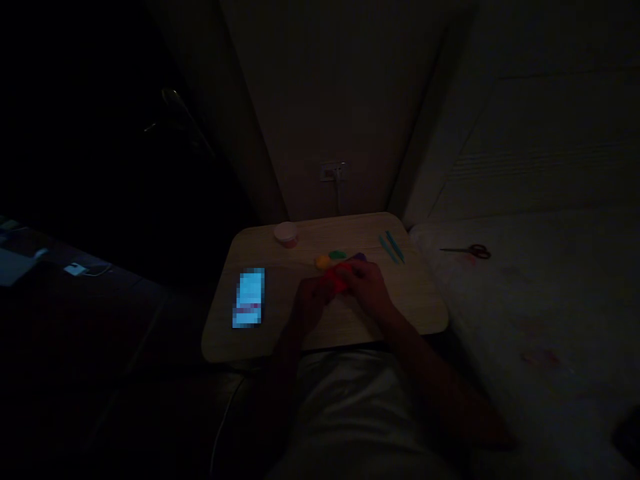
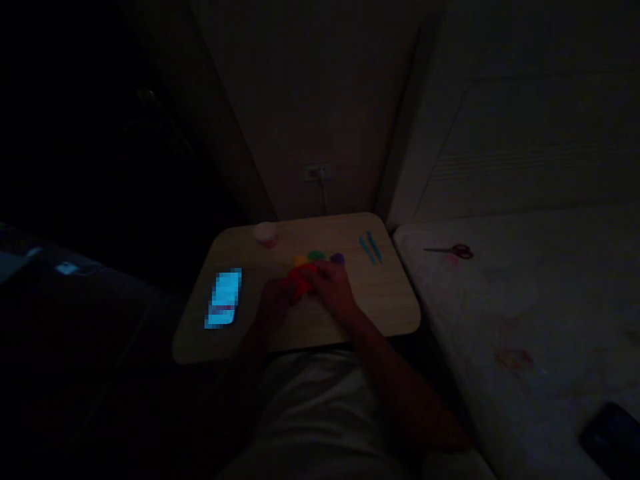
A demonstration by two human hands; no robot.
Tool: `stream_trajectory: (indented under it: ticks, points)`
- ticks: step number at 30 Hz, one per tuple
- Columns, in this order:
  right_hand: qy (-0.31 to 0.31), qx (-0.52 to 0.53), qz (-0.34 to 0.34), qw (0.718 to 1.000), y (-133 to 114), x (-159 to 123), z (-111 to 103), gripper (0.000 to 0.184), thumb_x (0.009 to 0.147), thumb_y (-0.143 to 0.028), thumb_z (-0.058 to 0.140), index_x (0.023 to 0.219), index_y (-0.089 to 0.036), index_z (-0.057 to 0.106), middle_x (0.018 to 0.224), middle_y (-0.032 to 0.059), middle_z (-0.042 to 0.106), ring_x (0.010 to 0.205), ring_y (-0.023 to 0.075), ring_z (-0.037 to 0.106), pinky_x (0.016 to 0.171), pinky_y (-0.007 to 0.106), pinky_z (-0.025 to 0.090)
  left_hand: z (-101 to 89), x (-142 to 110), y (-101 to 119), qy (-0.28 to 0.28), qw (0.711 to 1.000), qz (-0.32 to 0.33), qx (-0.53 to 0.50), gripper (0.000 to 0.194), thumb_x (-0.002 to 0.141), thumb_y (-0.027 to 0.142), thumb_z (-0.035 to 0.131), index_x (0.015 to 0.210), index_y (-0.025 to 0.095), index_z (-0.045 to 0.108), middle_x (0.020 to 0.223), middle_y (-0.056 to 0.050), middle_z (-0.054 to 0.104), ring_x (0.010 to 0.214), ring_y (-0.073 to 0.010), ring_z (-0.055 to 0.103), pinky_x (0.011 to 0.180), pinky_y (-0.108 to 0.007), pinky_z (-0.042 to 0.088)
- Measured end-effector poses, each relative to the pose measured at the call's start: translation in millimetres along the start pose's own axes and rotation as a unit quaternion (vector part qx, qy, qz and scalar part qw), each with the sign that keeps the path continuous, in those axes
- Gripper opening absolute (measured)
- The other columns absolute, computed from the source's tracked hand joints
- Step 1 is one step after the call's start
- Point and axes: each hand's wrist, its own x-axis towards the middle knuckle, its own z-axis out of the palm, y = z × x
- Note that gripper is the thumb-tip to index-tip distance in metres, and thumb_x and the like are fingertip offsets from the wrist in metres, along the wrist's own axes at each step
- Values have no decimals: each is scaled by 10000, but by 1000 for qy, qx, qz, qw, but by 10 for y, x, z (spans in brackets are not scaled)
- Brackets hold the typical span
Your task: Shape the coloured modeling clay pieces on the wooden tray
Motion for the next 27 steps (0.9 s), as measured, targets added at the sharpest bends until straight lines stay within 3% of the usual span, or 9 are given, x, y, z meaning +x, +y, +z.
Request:
stream_trajectory:
  ticks: [4, 7, 10, 15, 22, 27]
  points:
    - [-35, -18, -41, 998, 26, 5, -35, 404, 891, -600, 618, 954, -212, 711, 732, 18, 647, 600, 143, 579, 518, 251, 458, -61, 48, -20, 0, 999, -8, -41, 685, 818, 811, 517, 584, 171, 588, 518, -18, 531, 489, -123, 455, 483, -271, 366]
    - [-56, 18, -50, 997, -3, -6, -59, 386, 879, -542, 665, 1123, -244, 641, 866, 21, 691, 681, 152, 630, 594, 260, 509, -114, 88, -15, 19, 998, -17, -49, 618, 761, 781, 616, 722, 165, 648, 597, -18, 587, 524, -126, 481, 498, -266, 392]
    - [-80, 4, -61, 995, -42, -10, -62, 312, 865, -512, 699, 993, -239, 616, 850, 17, 694, 711, 162, 656, 638, 274, 528, -143, 108, 17, 41, 999, -10, -18, 502, 729, 663, 727, 720, 170, 638, 618, 9, 570, 556, -113, 473, 509, -239, 387]
    - [-77, -62, -64, 993, -48, 26, -57, 299, 836, -496, 737, 871, -207, 670, 749, 11, 686, 653, 148, 633, 607, 260, 497, -161, 83, 59, 42, 999, -4, 19, 400, 815, 547, 697, 703, 163, 689, 584, 24, 550, 547, -97, 445, 500, -210, 360]
    - [-47, -7, -7, 999, 26, 67, -78, 341, 728, -505, 822, 785, -180, 738, 648, 11, 676, 566, 141, 608, 533, 249, 473, -130, 33, 9, 56, 997, -44, -25, 560, 802, 688, 653, 680, 144, 710, 500, 5, 547, 466, -95, 433, 444, -219, 318]
    - [16, 65, 13, 998, 36, 94, -46, 342, 702, -507, 825, 763, -184, 732, 574, -14, 637, 484, 117, 549, 467, 230, 438, -91, 55, 85, 64, 996, -44, -53, 637, 746, 759, 659, 551, 153, 654, 491, -36, 599, 460, -124, 510, 459, -245, 396]
